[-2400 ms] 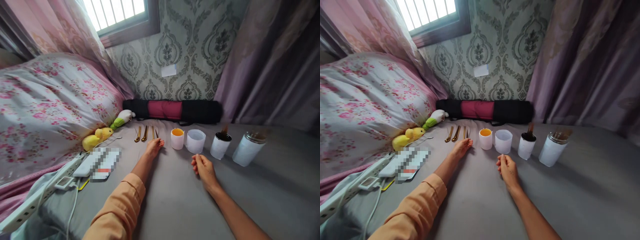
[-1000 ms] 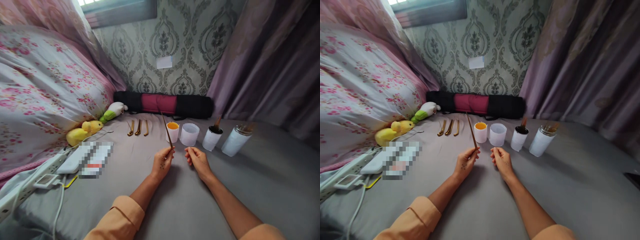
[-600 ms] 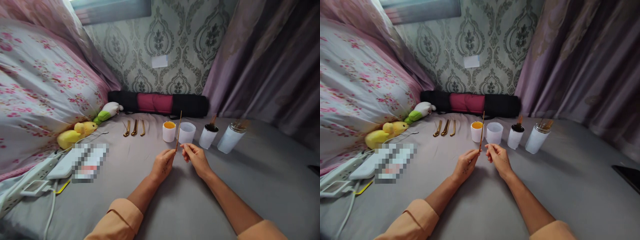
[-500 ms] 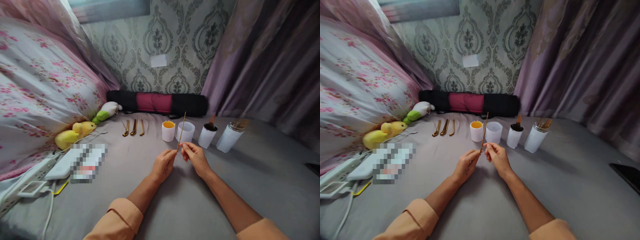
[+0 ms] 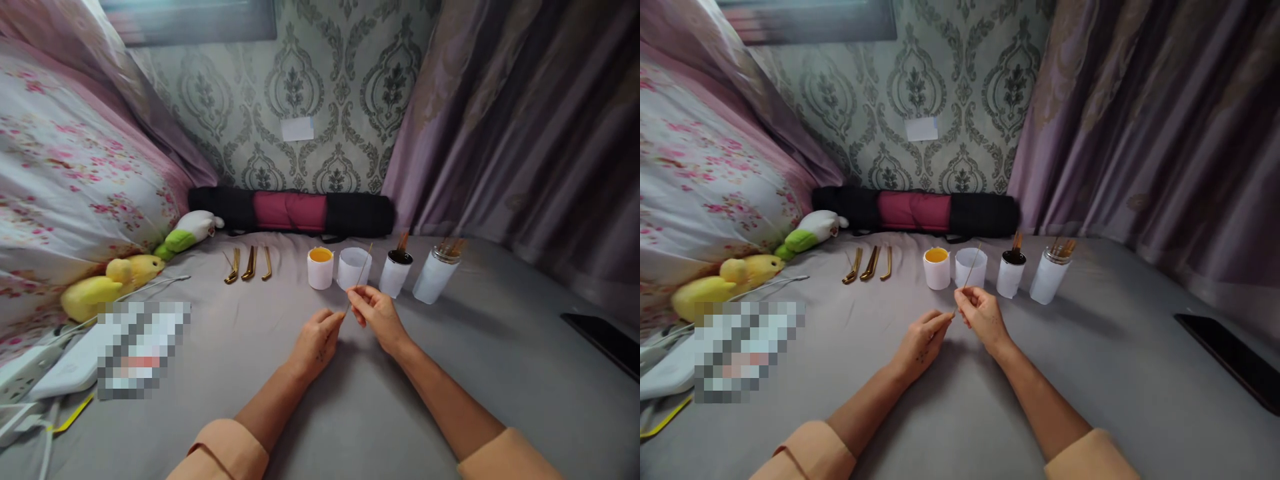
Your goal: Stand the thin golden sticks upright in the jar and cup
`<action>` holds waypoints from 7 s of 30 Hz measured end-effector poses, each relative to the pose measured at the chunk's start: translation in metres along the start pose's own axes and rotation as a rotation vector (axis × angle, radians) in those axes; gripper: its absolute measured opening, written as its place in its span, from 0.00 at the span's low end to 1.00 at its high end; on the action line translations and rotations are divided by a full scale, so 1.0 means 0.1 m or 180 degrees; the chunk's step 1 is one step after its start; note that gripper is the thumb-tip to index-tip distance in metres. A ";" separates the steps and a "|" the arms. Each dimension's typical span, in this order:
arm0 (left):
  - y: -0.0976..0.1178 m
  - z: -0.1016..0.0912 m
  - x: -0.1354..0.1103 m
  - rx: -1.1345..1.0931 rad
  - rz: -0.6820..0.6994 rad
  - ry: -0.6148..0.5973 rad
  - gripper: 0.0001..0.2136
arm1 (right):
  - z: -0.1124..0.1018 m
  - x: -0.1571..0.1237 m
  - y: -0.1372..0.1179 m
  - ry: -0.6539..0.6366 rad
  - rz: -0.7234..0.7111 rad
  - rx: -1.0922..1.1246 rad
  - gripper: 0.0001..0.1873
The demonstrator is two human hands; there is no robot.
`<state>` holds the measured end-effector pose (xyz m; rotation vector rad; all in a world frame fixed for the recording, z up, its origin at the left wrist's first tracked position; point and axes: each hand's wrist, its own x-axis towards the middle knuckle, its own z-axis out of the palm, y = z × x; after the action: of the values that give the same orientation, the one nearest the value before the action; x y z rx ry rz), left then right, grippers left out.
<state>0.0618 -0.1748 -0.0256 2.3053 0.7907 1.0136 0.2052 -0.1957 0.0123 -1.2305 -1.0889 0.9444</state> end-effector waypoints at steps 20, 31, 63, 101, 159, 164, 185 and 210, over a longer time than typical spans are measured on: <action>0.01 0.13 0.06 -0.1541 -0.1011 -0.0145 0.11 | -0.07 0.03 0.00 -0.0146 0.0038 -0.0409 0.17; 0.05 0.00 0.11 -0.3572 -0.1956 -0.0709 0.18 | -0.11 0.04 -0.06 -0.0228 -0.0062 -0.0846 0.15; -0.03 -0.06 0.08 -0.4625 -0.2475 -0.0851 0.11 | -0.29 0.14 -0.20 0.0168 -0.0068 -0.0706 0.16; -0.05 -0.12 0.08 -0.4584 -0.2860 -0.0723 0.11 | -0.92 0.18 -0.60 0.1140 0.0062 -0.0225 0.10; -0.17 -0.16 0.12 -0.5242 -0.3189 -0.0507 0.07 | -1.28 0.94 -0.86 0.1525 -0.0724 -0.2965 0.09; -0.18 -0.15 0.12 -0.5248 -0.3170 -0.0510 0.07 | -1.27 0.94 -0.82 0.1478 -0.0673 -0.3040 0.10; -0.20 -0.14 0.11 -0.5284 -0.3174 -0.0535 0.07 | -1.16 0.92 -0.70 0.1462 -0.0518 -0.3205 0.11; -0.21 -0.13 0.13 -0.5279 -0.3149 -0.0516 0.07 | -1.07 0.99 -0.60 0.1595 0.0052 -0.2930 0.10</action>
<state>0.0520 -0.1484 -0.0252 0.4270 0.4958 0.5198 0.3314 -0.1328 0.0822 -2.0750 -1.1174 0.0604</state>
